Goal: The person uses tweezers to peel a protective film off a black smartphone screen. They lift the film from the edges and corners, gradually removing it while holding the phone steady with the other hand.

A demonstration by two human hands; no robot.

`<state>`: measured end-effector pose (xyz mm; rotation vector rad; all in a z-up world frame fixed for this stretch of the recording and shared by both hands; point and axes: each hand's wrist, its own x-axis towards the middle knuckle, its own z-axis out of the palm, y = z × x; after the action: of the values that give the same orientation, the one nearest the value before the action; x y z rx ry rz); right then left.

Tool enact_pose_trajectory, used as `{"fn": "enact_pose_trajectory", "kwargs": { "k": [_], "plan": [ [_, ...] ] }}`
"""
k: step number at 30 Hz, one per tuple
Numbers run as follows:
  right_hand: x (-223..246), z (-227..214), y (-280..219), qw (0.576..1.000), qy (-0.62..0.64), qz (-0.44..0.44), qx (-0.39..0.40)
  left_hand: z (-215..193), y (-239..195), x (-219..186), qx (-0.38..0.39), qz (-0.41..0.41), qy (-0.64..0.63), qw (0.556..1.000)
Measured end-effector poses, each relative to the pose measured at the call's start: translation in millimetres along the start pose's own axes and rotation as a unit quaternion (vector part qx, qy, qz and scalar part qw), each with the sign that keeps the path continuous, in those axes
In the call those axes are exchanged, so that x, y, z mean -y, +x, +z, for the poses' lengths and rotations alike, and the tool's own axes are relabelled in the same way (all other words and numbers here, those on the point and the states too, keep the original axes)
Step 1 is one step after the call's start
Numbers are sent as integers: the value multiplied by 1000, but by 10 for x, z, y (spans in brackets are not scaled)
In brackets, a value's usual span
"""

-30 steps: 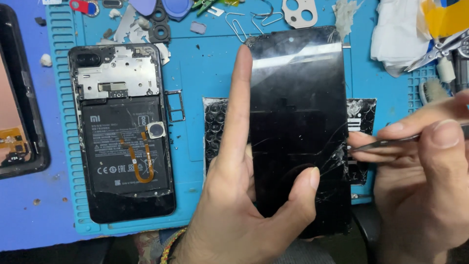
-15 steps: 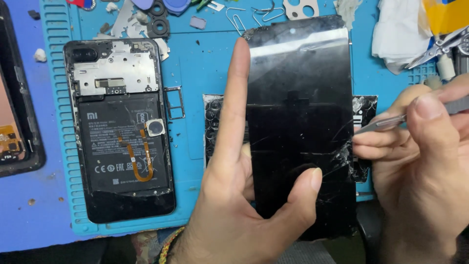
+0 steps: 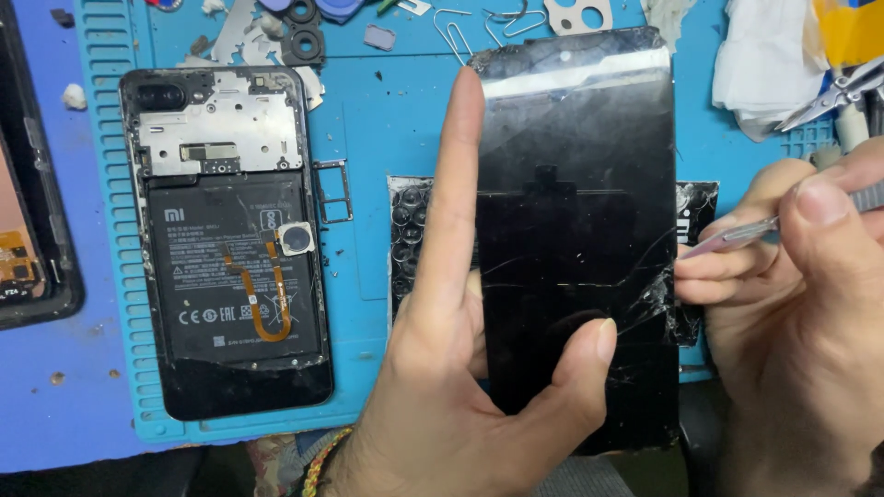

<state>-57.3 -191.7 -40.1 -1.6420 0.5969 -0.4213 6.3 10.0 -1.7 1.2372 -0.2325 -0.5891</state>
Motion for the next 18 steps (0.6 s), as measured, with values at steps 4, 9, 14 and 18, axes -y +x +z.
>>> {"fn": "enact_pose_trajectory", "kwargs": {
  "k": [4,9,14,18],
  "plan": [
    [-4,-11,-5,1000,-2,-1,4,-2,-4,-11,-1,-5,12,1000],
    [7,4,-7,999,31,-3,7,-7,-11,-22,-1,-11,27,1000],
    [56,19,-29,1000,-17,5,13,-38,5,-38,-2,-21,46,999],
    [84,67,-60,1000,17,14,-4,-30,-3,-42,-2,-25,56,998]
  ]
}}
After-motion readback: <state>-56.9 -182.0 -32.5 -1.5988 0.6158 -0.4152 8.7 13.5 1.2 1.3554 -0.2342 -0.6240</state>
